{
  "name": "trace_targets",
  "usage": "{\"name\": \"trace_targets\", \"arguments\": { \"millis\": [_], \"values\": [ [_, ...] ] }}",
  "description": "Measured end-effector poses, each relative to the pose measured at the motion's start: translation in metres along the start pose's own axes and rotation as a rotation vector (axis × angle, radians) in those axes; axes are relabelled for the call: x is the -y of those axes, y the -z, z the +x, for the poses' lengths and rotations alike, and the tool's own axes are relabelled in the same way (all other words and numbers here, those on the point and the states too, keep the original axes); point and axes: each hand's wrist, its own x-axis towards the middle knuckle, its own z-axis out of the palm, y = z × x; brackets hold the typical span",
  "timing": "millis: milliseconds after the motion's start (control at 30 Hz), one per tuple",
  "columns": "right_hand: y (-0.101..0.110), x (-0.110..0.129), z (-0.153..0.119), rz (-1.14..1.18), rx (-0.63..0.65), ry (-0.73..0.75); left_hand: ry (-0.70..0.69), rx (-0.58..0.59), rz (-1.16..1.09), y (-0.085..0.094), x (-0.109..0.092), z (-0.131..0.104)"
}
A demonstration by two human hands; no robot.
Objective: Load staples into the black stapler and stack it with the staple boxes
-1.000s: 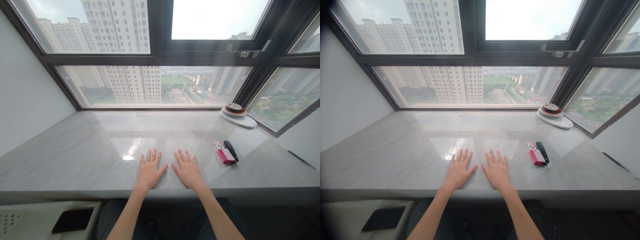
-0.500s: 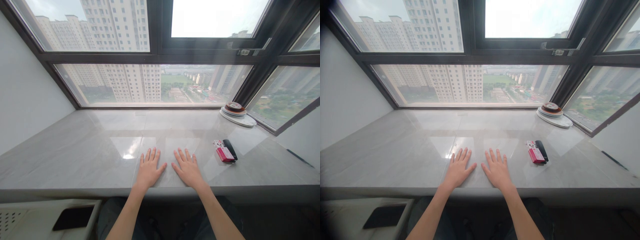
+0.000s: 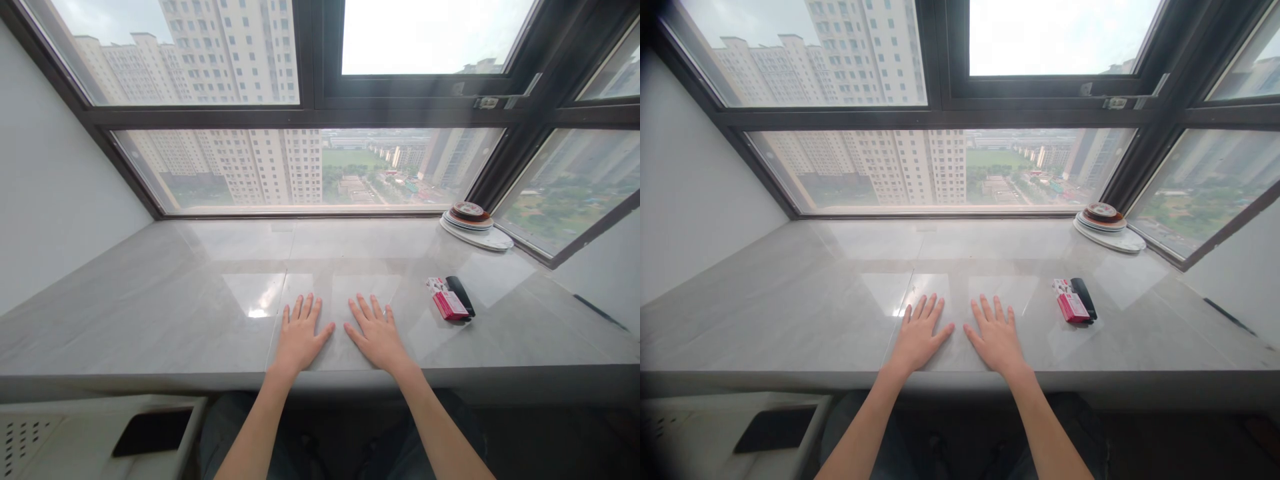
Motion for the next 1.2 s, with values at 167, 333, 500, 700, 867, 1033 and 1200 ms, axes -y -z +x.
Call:
{"name": "trace_targets", "arguments": {
  "millis": [167,333,500,700,867,1033,1200],
  "values": [
    [0.0001,0.0008,-0.0003,0.008,0.002,-0.001,0.003,0.006,-0.005,0.0007,0.0005,0.0000],
    [-0.0003,0.0012,0.0001,-0.009,0.003,-0.002,0.002,0.010,0.007,-0.0003,0.0004,0.0005],
    [-0.0006,0.0009,-0.0001,-0.032,0.013,-0.011,0.001,0.008,0.018,0.0007,0.0005,0.0001],
    [0.0018,0.0018,-0.0004,-0.051,0.021,-0.013,-0.008,0.021,0.024,0.0025,0.0005,-0.0001],
    [0.0019,0.0022,-0.0003,-0.040,0.030,-0.019,-0.008,0.022,0.019,0.0016,0.0008,0.0002],
    [0.0015,0.0019,-0.0004,-0.002,0.010,-0.008,-0.004,0.012,-0.022,0.0026,0.0009,0.0003],
    [0.0024,0.0010,0.0003,0.027,0.019,-0.020,0.001,0.018,-0.035,0.0033,0.0006,0.0004]
  ]
}}
